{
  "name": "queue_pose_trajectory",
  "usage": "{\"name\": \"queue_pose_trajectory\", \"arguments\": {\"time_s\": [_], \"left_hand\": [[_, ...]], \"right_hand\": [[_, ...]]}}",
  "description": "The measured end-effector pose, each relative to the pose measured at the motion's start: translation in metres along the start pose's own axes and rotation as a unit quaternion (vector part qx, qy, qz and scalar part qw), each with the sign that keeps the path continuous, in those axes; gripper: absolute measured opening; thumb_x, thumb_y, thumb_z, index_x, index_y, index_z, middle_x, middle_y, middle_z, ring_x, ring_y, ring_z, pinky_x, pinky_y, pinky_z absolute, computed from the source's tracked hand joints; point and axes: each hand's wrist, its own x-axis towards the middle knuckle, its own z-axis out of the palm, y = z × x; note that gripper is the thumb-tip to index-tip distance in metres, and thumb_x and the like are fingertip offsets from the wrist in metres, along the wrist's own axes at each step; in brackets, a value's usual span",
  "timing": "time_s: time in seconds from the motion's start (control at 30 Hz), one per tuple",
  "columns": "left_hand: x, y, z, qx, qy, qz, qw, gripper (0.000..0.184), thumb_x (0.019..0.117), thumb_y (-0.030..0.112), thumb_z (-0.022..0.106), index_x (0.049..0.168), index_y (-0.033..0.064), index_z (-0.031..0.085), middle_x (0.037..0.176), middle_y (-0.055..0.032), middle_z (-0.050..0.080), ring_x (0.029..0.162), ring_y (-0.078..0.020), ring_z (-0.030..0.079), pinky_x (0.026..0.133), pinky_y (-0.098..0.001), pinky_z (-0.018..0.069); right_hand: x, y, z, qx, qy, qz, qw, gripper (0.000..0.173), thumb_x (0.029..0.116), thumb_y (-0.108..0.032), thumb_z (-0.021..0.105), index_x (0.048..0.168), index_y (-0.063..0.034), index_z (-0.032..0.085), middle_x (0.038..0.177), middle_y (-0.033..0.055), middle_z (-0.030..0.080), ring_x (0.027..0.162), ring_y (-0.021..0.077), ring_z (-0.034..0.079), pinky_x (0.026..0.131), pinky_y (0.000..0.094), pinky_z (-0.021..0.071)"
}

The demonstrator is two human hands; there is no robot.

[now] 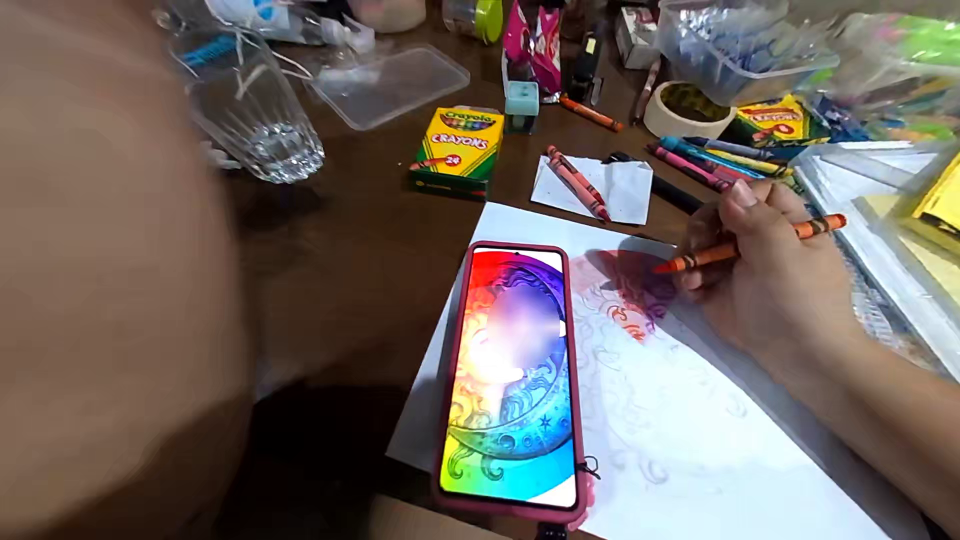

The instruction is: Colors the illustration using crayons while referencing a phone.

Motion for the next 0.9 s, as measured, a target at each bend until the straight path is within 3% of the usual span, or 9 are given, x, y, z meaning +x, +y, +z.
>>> {"name": "queue_pose_trajectory", "arguments": {"time_s": [0.03, 0.07, 0.13, 0.2, 0.4, 0.57, 0.77, 0.9], "left_hand": [[0.065, 0.031, 0.009, -0.103, -0.127, 0.013, 0.986, 0.041, 0.0961, 0.021, 0.066, 0.132, 0.0051, 0.055, 0.124, -0.0028, 0.059, 0.113, -0.0046, 0.057, 0.093, -0.0187, 0.0482], [0.119, 0.085, 0.036, -0.140, -0.147, -0.091, 0.975, 0.049, 0.0726, 0.022, 0.081, 0.119, 0.0176, 0.065, 0.108, 0.0062, 0.065, 0.098, -0.0025, 0.062, 0.084, -0.0222, 0.0534], [0.168, 0.109, 0.065, -0.130, -0.310, -0.009, 0.942, 0.080, 0.0702, 0.035, 0.082, 0.143, 0.0174, 0.053, 0.123, -0.0016, 0.061, 0.107, -0.0147, 0.061, 0.086, -0.0356, 0.0554], [0.167, 0.104, 0.074, -0.100, -0.381, 0.042, 0.918, 0.092, 0.0716, 0.032, 0.085, 0.153, 0.0154, 0.045, 0.134, -0.0121, 0.056, 0.111, -0.0266, 0.058, 0.085, -0.0458, 0.0536], [0.156, 0.103, 0.083, -0.078, -0.445, 0.053, 0.891, 0.102, 0.0700, 0.028, 0.090, 0.157, 0.0225, 0.038, 0.131, -0.0082, 0.054, 0.106, -0.0221, 0.056, 0.080, -0.0382, 0.0514], [0.152, 0.107, 0.099, -0.105, -0.446, 0.064, 0.886, 0.097, 0.0724, 0.028, 0.088, 0.156, 0.0175, 0.041, 0.127, -0.0100, 0.053, 0.104, -0.0219, 0.056, 0.078, -0.0371, 0.0510], [0.149, 0.112, 0.108, -0.123, -0.443, 0.073, 0.885, 0.092, 0.0774, 0.032, 0.086, 0.156, 0.0155, 0.041, 0.127, -0.0112, 0.055, 0.112, -0.0248, 0.054, 0.087, -0.0409, 0.0506], [0.150, 0.106, 0.106, -0.157, -0.438, 0.074, 0.882, 0.082, 0.0842, 0.034, 0.077, 0.155, 0.0150, 0.041, 0.127, -0.0091, 0.056, 0.110, -0.0194, 0.056, 0.084, -0.0326, 0.0527]], "right_hand": [[0.000, 0.001, 0.000, -0.009, -0.009, -0.006, 1.000, 0.023, 0.1105, -0.022, 0.044, 0.090, -0.0215, 0.053, 0.072, -0.0089, 0.064, 0.053, -0.0009, 0.059, 0.048, 0.0133, 0.0526], [0.001, 0.003, -0.001, -0.016, -0.021, -0.013, 1.000, 0.021, 0.1098, -0.022, 0.045, 0.090, -0.0216, 0.054, 0.072, -0.0095, 0.064, 0.051, -0.0013, 0.058, 0.047, 0.0128, 0.0515], [0.002, 0.003, -0.001, -0.029, -0.031, -0.021, 0.999, 0.020, 0.1090, -0.020, 0.046, 0.090, -0.0214, 0.053, 0.070, -0.0098, 0.062, 0.050, -0.0016, 0.055, 0.046, 0.0121, 0.0495], [0.001, 0.003, -0.001, -0.036, -0.033, -0.021, 0.999, 0.020, 0.1086, -0.020, 0.048, 0.089, -0.0215, 0.052, 0.069, -0.0103, 0.062, 0.049, -0.0020, 0.055, 0.046, 0.0118, 0.0488], [0.000, 0.002, 0.001, -0.037, -0.037, -0.014, 0.999, 0.018, 0.1070, -0.017, 0.051, 0.089, -0.0195, 0.052, 0.068, -0.0087, 0.062, 0.050, -0.0011, 0.057, 0.047, 0.0125, 0.0506], [-0.001, 0.001, 0.000, -0.059, -0.050, -0.012, 0.997, 0.017, 0.1067, -0.016, 0.052, 0.090, -0.0194, 0.052, 0.070, -0.0091, 0.064, 0.052, -0.0009, 0.059, 0.048, 0.0133, 0.0526], [-0.001, 0.002, 0.000, -0.066, -0.057, -0.016, 0.996, 0.016, 0.1054, -0.021, 0.056, 0.090, -0.0212, 0.053, 0.070, -0.0097, 0.064, 0.053, -0.0007, 0.060, 0.048, 0.0131, 0.0523], [-0.001, 0.001, 0.000, -0.086, -0.046, -0.017, 0.995, 0.015, 0.1053, -0.018, 0.056, 0.092, -0.0207, 0.050, 0.071, -0.0108, 0.063, 0.051, -0.0025, 0.057, 0.046, 0.0115, 0.0494]]}}
